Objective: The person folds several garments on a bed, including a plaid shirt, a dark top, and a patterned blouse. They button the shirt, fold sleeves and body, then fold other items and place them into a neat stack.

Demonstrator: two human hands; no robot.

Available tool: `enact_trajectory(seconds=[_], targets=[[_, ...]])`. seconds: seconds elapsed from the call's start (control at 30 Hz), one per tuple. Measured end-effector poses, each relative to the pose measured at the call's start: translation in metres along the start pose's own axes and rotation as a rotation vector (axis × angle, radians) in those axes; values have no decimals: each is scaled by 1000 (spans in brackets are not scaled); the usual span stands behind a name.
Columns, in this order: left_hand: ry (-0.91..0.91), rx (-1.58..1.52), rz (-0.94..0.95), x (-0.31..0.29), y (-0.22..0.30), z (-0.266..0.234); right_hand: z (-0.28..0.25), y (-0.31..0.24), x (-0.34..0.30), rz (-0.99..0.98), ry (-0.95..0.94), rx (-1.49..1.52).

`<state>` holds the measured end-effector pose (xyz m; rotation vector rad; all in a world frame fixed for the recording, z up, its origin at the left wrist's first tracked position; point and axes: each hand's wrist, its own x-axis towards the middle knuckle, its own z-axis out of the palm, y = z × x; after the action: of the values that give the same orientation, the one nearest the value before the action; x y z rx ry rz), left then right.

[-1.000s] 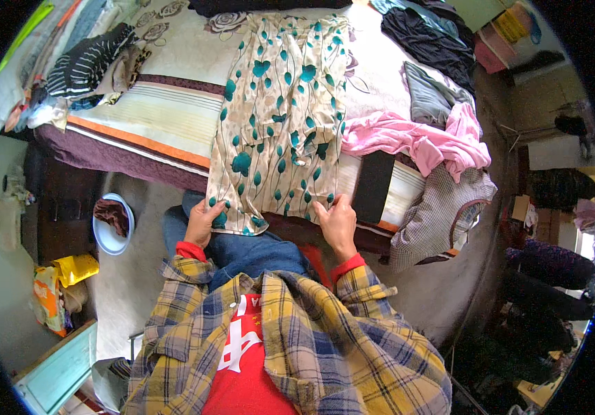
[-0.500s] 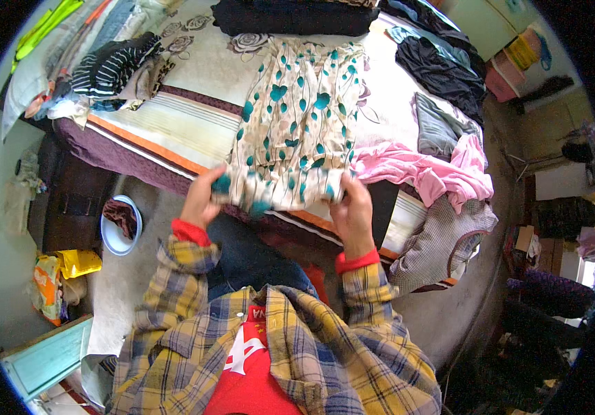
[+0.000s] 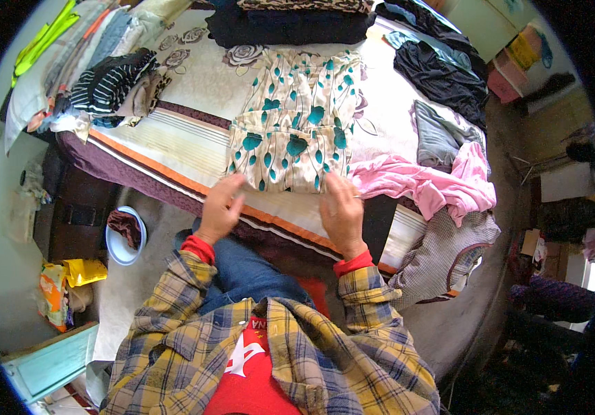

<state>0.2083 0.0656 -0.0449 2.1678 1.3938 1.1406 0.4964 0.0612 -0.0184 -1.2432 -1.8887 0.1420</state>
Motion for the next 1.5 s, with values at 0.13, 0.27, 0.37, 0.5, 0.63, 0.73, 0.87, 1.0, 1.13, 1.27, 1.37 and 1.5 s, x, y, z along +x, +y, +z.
enact_trajectory(seconds=[0.13,0.27,0.37,0.5,0.63,0.73,0.87,1.0,1.13,1.27,1.37,1.5], targets=[[-149,398,222,2,5,26,18,-2,-1,-130,-231,-267],[-61,394,239,27,-11,44,39,10,8,-181,-137,-329],[-86,307,198,45,-24,38,45,14,19,-238,-28,-296],[-212,51,57,55,-21,-1,30,1,28,-214,-151,-160],[-606,105,-37,45,5,-72,1,-36,16,-184,-435,41],[-814,77,-67,47,23,-105,-14,-56,13,4,-578,378],[-752,215,-17,77,24,-112,-14,-45,43,127,-582,343],[-177,438,138,110,8,-79,3,-16,78,255,-365,141],[134,340,117,89,-4,-55,3,-8,78,94,-65,-238],[-49,248,189,34,2,-41,5,-34,40,43,-207,-11],[-272,370,253,8,5,-24,21,-53,10,-160,-414,-236],[-236,406,278,20,-13,-4,45,-46,-3,-188,-350,-413]])
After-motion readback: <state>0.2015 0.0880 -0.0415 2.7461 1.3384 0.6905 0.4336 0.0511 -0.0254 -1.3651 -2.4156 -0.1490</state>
